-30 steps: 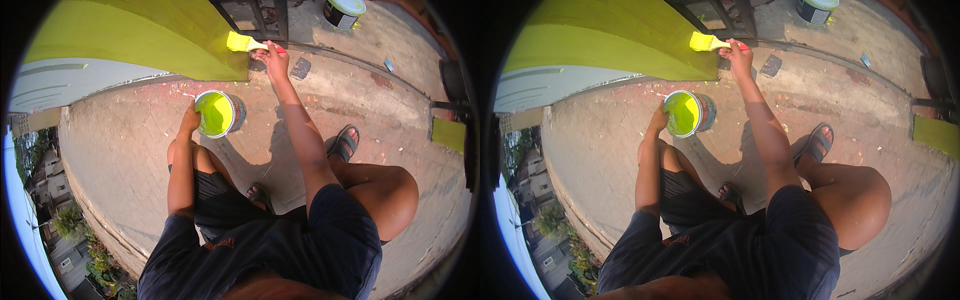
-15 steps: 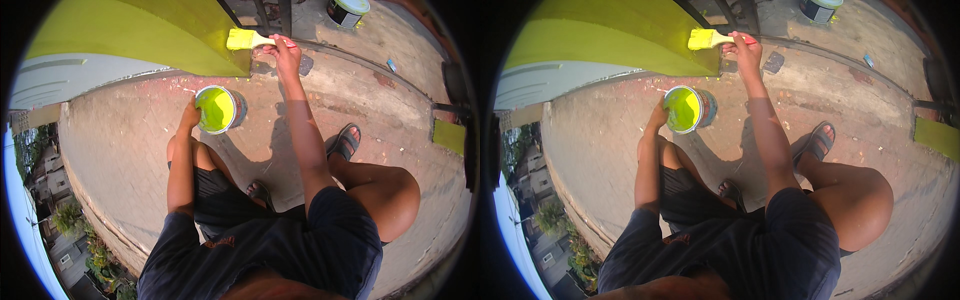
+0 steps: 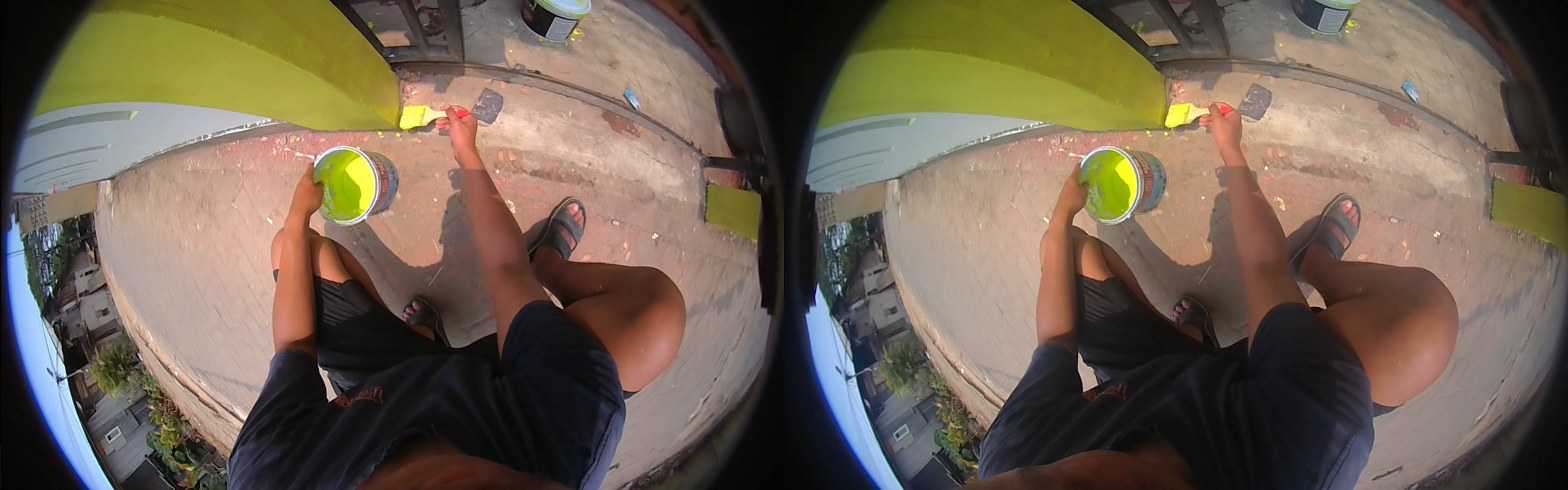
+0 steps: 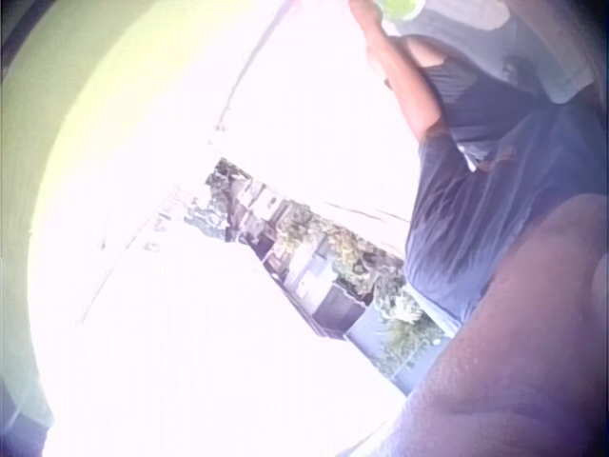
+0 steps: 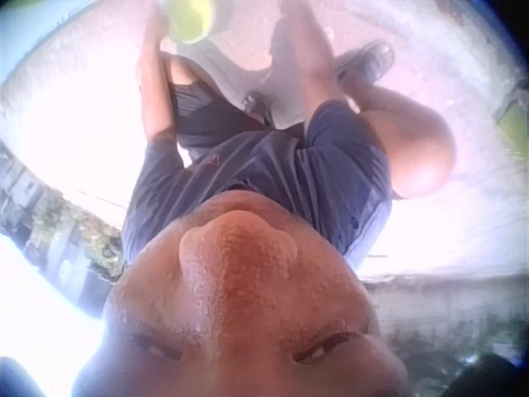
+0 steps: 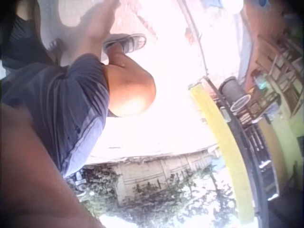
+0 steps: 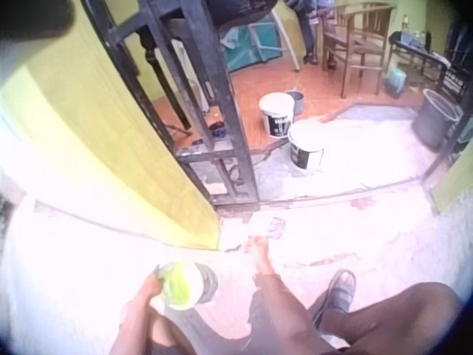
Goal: The person paints a door frame with lime green paint using a brush, then sands the upper pink section of the door with a sanding block.
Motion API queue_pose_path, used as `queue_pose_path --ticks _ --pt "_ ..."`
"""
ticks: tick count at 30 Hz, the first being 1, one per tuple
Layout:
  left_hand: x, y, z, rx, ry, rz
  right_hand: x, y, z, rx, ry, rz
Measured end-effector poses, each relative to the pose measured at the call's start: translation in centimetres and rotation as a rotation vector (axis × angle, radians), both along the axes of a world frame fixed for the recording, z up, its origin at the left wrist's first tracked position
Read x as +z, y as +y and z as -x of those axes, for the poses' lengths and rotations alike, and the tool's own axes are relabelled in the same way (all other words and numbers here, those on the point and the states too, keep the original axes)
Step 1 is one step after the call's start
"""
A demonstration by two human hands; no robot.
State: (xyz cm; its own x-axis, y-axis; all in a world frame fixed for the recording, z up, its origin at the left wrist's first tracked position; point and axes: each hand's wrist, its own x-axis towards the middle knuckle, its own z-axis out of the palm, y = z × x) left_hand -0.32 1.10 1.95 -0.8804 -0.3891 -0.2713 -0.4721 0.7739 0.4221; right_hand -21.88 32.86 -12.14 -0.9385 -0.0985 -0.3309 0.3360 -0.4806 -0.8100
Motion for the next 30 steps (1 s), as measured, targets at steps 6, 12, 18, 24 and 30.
queue_pose_path --ticks 6,12,18,24,30 --pt "-0.1 -0.1 -0.2 0.031 -0.026 -0.017 0.2 -2.5 4.4 -0.059 0.209 -0.308" --pt "0.4 0.2 -0.2 0.024 -0.008 -0.06 5.0 -4.7 6.4 0.105 0.296 -0.322" --pt "-0.3 -0.2 -0.4 0.004 0.003 -0.016 8.0 -2.3 8.8 -0.082 0.193 0.298" --pt "-1.3 -1.1 -0.4 0.007 -0.037 -0.036 3.3 -3.2 7.9 -0.042 -0.032 0.158" --pt "-1.2 -1.1 -0.4 -0.009 -0.027 -0.031 -0.4 -4.9 7.4 -0.097 0.065 -0.146"
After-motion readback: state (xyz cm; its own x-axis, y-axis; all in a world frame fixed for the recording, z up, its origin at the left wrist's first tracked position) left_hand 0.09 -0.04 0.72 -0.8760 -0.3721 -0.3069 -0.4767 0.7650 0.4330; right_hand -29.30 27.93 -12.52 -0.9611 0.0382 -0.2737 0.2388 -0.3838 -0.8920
